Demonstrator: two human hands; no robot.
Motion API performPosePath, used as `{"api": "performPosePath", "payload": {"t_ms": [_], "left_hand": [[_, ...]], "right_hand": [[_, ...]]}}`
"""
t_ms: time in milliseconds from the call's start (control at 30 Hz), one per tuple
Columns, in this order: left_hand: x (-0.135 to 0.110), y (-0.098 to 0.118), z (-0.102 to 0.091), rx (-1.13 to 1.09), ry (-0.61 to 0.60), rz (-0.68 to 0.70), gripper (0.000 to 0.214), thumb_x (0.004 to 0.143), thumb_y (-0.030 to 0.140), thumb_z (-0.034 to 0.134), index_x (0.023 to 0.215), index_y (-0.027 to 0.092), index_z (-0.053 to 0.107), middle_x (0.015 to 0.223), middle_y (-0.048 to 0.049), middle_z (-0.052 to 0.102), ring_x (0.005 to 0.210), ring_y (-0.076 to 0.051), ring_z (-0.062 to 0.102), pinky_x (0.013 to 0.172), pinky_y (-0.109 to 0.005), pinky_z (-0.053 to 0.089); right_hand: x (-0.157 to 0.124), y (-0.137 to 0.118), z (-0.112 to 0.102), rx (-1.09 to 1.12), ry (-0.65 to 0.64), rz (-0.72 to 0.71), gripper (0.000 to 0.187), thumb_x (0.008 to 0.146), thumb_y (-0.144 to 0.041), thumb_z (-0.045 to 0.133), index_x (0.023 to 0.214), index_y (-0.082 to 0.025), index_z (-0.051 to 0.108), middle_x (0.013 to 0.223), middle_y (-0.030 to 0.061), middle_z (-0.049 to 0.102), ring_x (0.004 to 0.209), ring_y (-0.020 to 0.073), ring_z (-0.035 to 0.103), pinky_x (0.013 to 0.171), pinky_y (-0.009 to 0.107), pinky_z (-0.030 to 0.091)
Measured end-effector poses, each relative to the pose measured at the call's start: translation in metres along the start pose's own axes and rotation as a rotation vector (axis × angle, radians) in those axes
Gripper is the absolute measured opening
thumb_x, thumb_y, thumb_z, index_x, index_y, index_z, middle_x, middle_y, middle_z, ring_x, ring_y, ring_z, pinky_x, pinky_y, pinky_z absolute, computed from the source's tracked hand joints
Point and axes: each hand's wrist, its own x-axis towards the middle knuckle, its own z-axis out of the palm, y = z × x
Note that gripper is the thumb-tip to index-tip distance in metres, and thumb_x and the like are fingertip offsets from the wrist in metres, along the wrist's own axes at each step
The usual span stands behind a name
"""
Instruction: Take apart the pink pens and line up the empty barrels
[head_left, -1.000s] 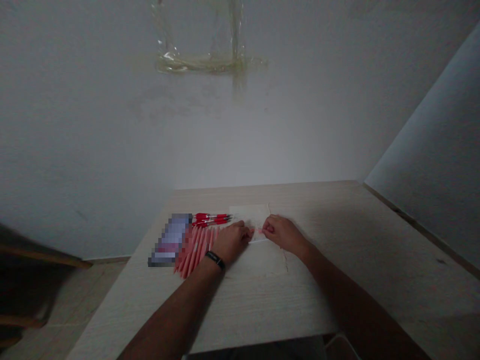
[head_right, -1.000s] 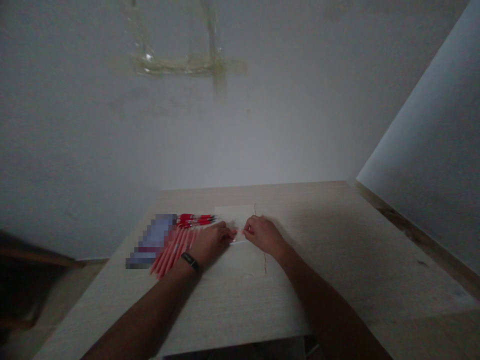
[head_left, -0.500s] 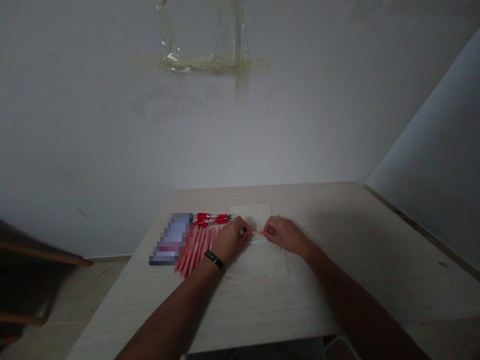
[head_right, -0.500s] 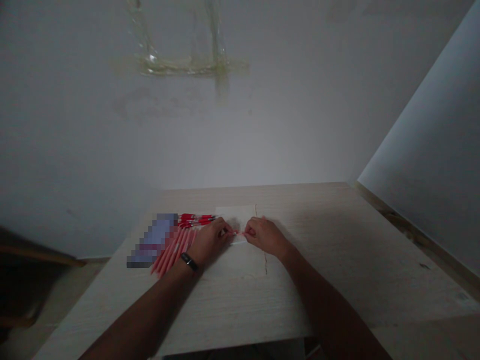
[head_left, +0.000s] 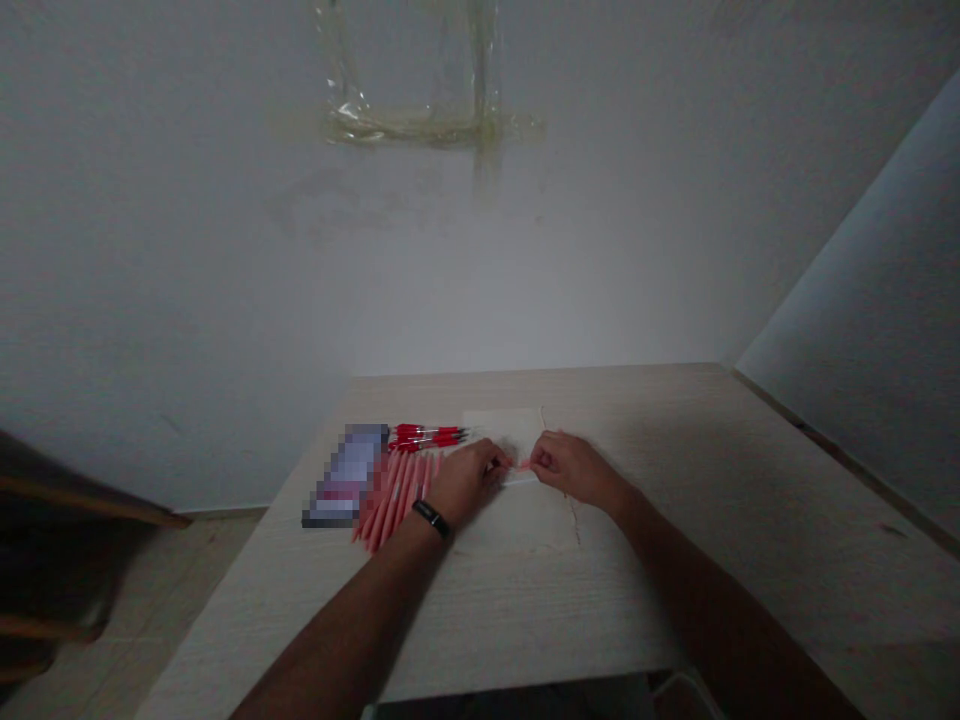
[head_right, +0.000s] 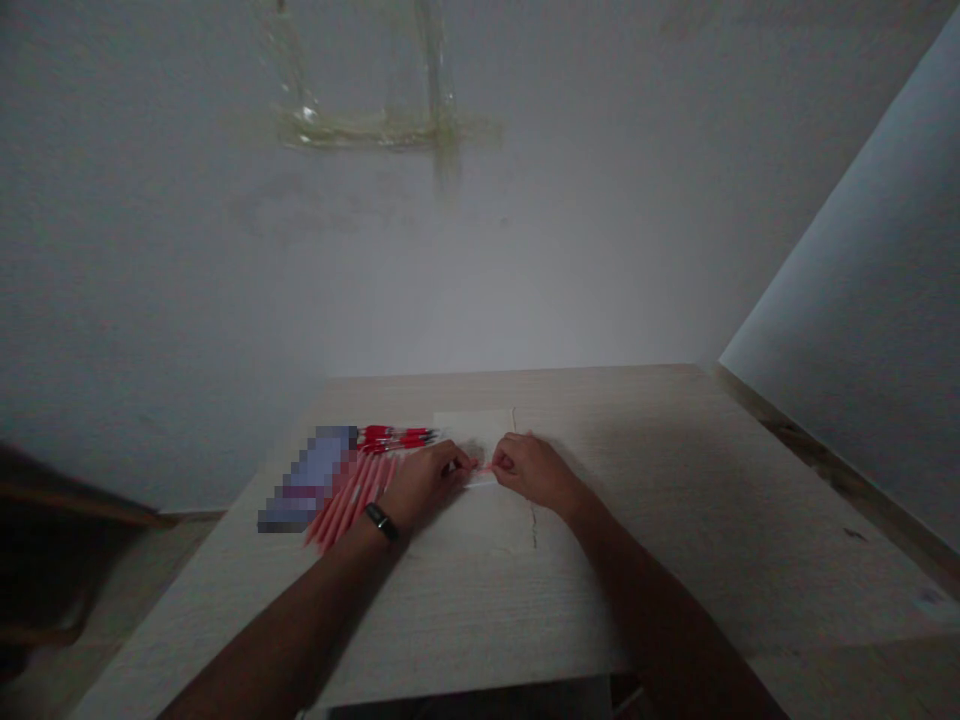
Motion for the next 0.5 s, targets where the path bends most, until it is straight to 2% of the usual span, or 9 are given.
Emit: {"api": "performPosePath", "payload": {"t_ms": [100, 233, 367, 500], "left_hand": [[0.0003, -0.0001, 0.0, -0.011, -0.027, 0.002, 0.013, 0.086, 0.019, 0.059, 0.092, 0.021, 0.07, 0.096, -0.0037, 0.072, 0.085, -0.016, 0.065, 0.073, -0.024, 0.044], [0.0001, 0.0, -0.0021, -0.042, -0.053, 0.023, 0.013, 0.086, 0.021, 0.059, 0.093, 0.021, 0.07, 0.098, -0.0041, 0.072, 0.088, -0.017, 0.064, 0.074, -0.025, 0.044], [-0.0004, -0.0002, -0.0029, -0.092, -0.035, 0.024, 0.013, 0.086, 0.021, 0.059, 0.094, 0.019, 0.07, 0.096, -0.0049, 0.072, 0.087, -0.018, 0.064, 0.075, -0.025, 0.045], [-0.0002, 0.001, -0.0019, -0.112, -0.011, 0.012, 0.015, 0.088, 0.023, 0.056, 0.094, 0.018, 0.07, 0.09, -0.0047, 0.071, 0.079, -0.017, 0.062, 0.068, -0.025, 0.042]], "right_hand": [[0.0005, -0.0002, 0.0005, 0.01, 0.004, 0.005, 0.002, 0.084, -0.017, 0.062, 0.082, -0.019, 0.063, 0.08, 0.0004, 0.063, 0.073, 0.0134, 0.056, 0.074, 0.026, 0.041], [0.0004, -0.0004, 0.0006, 0.053, 0.031, 0.004, 0.004, 0.083, -0.015, 0.062, 0.082, -0.019, 0.062, 0.08, -0.0001, 0.063, 0.072, 0.0126, 0.057, 0.074, 0.025, 0.041], [0.0001, -0.0004, -0.0006, 0.092, 0.052, 0.005, 0.002, 0.084, -0.016, 0.062, 0.083, -0.019, 0.062, 0.082, 0.0007, 0.063, 0.073, 0.0129, 0.057, 0.07, 0.024, 0.041], [0.0008, -0.0014, 0.0011, 0.1, 0.064, 0.003, 0.003, 0.086, -0.019, 0.062, 0.083, -0.019, 0.061, 0.08, 0.0006, 0.063, 0.073, 0.0133, 0.058, 0.072, 0.024, 0.042]]}}
